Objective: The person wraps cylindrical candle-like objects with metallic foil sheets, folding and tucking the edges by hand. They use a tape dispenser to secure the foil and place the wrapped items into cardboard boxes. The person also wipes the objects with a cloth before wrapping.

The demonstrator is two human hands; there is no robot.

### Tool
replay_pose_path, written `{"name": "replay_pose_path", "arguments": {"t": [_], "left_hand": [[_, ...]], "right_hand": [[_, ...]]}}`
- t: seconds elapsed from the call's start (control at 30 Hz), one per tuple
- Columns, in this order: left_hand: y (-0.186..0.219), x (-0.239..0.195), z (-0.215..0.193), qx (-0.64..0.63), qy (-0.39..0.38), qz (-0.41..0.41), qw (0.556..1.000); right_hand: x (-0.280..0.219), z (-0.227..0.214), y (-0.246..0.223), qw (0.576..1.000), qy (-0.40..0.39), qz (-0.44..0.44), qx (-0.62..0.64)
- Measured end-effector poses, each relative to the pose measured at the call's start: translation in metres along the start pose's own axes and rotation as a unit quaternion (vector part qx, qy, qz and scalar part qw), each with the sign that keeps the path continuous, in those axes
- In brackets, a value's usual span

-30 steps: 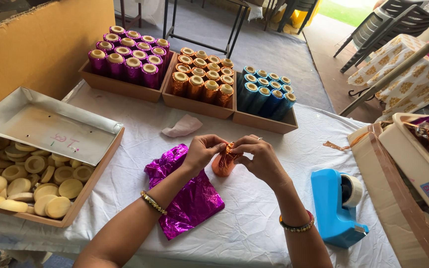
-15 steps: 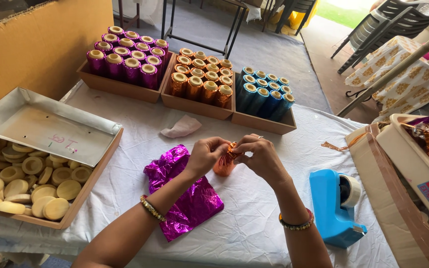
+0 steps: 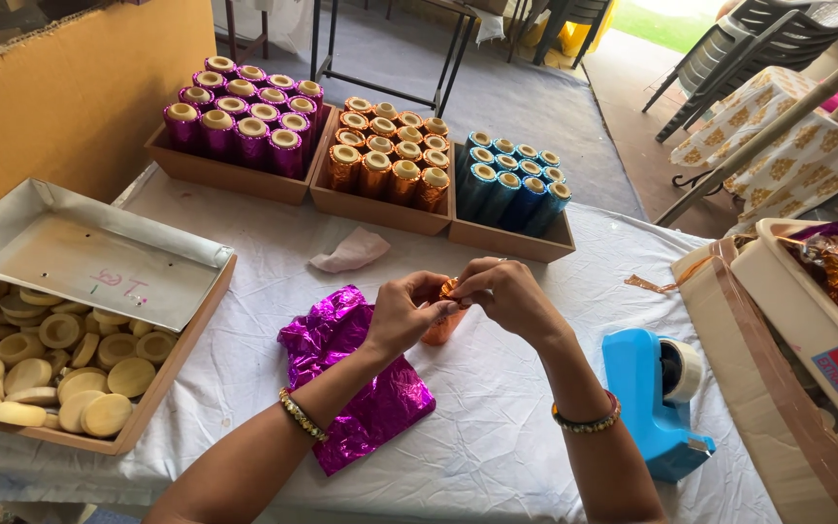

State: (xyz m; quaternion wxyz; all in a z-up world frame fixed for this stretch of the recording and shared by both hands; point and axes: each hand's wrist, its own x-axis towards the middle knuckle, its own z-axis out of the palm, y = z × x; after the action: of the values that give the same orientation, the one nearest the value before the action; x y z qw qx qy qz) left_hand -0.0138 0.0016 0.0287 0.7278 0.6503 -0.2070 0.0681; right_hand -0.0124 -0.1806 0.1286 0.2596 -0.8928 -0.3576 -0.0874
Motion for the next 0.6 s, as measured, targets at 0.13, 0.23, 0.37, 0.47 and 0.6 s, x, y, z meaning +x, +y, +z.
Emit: {"name": "replay_pose_path", "arguments": {"t": [0.13,0.23,0.37,0.47,0.6], "left_hand": [[0.005,0.0,0.001,-0.035,0.004,-0.033,0.999],[0.008,-0.002,0.006,-0.05,0.026,0.013,0.998],[0.013,-0.005,0.007,0.029,0.034,0.035,0.998],[0.009,-0.005,0.005,0.051,0.029,0.046,0.997],[0.006,-0.004,0.004,0.056,0.021,0.063,0.996]], "right_hand": [[0.006,0.001,0.0,1.0,0.003,0.007,0.007],[0.01,0.001,-0.003,1.0,0.008,0.024,-0.004],[0.013,0.001,-0.006,0.999,0.014,0.047,-0.005],[0.014,0.002,-0.011,0.998,0.024,0.051,-0.003],[0.008,0.005,-0.016,0.998,0.056,-0.003,-0.043]]}}
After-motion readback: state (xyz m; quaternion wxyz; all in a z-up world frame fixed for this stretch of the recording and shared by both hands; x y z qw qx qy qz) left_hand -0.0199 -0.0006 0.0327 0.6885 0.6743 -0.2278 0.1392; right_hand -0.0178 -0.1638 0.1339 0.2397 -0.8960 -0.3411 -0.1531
